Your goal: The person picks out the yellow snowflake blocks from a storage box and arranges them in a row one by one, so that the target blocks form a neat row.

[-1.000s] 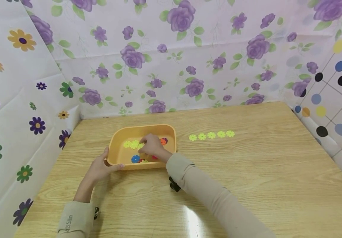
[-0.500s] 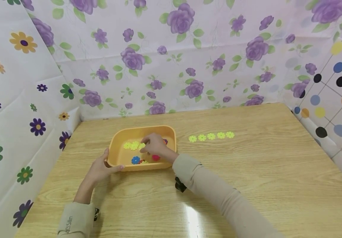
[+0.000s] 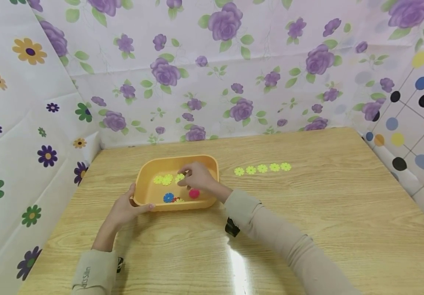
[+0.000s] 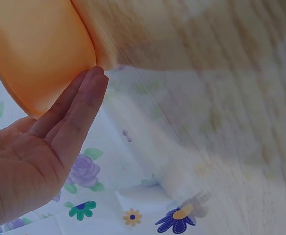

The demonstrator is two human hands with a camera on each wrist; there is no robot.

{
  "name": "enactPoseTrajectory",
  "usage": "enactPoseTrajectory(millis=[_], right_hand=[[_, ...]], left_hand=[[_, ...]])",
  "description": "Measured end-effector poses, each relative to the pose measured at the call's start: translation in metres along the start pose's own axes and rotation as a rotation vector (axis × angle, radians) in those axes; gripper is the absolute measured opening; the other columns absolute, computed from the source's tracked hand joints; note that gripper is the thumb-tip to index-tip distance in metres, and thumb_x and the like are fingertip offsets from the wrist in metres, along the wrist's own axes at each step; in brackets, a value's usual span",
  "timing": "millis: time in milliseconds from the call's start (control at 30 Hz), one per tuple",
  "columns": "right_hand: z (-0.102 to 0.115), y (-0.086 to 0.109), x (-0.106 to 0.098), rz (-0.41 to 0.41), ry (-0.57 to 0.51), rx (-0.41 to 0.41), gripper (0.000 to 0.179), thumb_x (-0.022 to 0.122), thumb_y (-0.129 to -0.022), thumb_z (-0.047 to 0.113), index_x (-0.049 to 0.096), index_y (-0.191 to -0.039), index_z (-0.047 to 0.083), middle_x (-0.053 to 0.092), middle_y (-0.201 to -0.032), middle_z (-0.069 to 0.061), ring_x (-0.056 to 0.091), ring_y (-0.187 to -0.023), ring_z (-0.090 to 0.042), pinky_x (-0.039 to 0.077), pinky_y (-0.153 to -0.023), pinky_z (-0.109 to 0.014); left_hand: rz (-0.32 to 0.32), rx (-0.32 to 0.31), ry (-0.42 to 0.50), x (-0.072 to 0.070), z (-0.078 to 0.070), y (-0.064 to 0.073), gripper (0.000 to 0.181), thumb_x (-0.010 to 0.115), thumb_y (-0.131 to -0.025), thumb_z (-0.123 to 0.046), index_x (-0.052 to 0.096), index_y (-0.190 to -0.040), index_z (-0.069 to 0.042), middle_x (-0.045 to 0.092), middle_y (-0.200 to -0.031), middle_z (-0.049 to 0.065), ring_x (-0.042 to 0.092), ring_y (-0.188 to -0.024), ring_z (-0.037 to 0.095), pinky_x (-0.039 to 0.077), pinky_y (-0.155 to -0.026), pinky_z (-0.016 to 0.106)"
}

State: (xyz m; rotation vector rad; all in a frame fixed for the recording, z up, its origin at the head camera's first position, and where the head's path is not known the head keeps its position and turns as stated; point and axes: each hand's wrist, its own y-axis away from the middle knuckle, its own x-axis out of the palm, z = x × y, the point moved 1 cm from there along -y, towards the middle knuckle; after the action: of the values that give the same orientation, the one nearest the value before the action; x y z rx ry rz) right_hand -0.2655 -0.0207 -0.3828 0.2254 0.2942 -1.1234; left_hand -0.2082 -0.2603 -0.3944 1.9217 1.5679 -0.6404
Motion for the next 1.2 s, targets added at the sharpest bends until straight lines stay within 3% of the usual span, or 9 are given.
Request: enactPoseTrajectory(millis=[233, 467, 667, 933, 1200], right_hand=[[0.005, 0.007, -0.011, 0.009, 0.074, -0.034, 0.034, 0.071, -0.078, 0.006, 0.063, -0.111, 0.000, 0.067, -0.071, -0.011, 0.062, -0.069, -0.038, 0.048, -0.056, -0.025], [0.000, 0.012, -0.020, 0.014, 0.055, -0.064, 0.034, 0.070, -0.079, 0.004, 0.062, -0.111, -0.002, 0.066, -0.071, -0.017, 0.061, -0.068, -0.040, 0.051, -0.063, -0.036], [-0.004, 0.020, -0.029, 0.002, 0.055, -0.089, 0.034, 0.070, -0.079, 0.003, 0.062, -0.112, -0.003, 0.066, -0.072, -0.017, 0.062, -0.061, -0.032, 0.051, -0.062, -0.041], [-0.007, 0.030, -0.043, -0.013, 0.064, -0.041, 0.034, 0.069, -0.079, 0.006, 0.062, -0.112, 0.001, 0.063, -0.069, -0.016, 0.062, -0.068, -0.038, 0.050, -0.067, -0.044], [-0.010, 0.038, -0.058, -0.017, 0.094, -0.040, 0.035, 0.070, -0.080, 0.009, 0.062, -0.114, 0.003, 0.064, -0.077, -0.019, 0.063, -0.067, -0.033, 0.046, -0.051, -0.029]], left_hand=[[0.005, -0.002, 0.032, -0.001, -0.001, 0.001, 0.105, 0.072, -0.077, -0.036, 0.000, -0.144, 0.004, 0.033, -0.136, 0.032, 0.050, -0.110, 0.036, 0.036, -0.093, 0.046], [0.006, -0.017, 0.025, -0.001, -0.003, 0.002, 0.106, 0.072, -0.077, -0.036, 0.000, -0.143, 0.004, 0.040, -0.130, 0.032, 0.052, -0.106, 0.034, 0.038, -0.091, 0.045], [0.011, -0.027, 0.017, 0.000, -0.002, 0.001, 0.107, 0.072, -0.077, -0.038, -0.001, -0.143, 0.004, 0.040, -0.130, 0.032, 0.052, -0.107, 0.034, 0.038, -0.091, 0.045], [0.017, -0.029, 0.028, 0.000, -0.003, 0.001, 0.108, 0.072, -0.077, -0.038, -0.003, -0.144, 0.002, 0.033, -0.136, 0.032, 0.050, -0.110, 0.035, 0.037, -0.092, 0.046], [0.013, -0.019, 0.027, 0.001, -0.003, 0.001, 0.107, 0.072, -0.078, -0.038, -0.002, -0.144, 0.002, 0.037, -0.133, 0.032, 0.050, -0.109, 0.034, 0.038, -0.091, 0.045]])
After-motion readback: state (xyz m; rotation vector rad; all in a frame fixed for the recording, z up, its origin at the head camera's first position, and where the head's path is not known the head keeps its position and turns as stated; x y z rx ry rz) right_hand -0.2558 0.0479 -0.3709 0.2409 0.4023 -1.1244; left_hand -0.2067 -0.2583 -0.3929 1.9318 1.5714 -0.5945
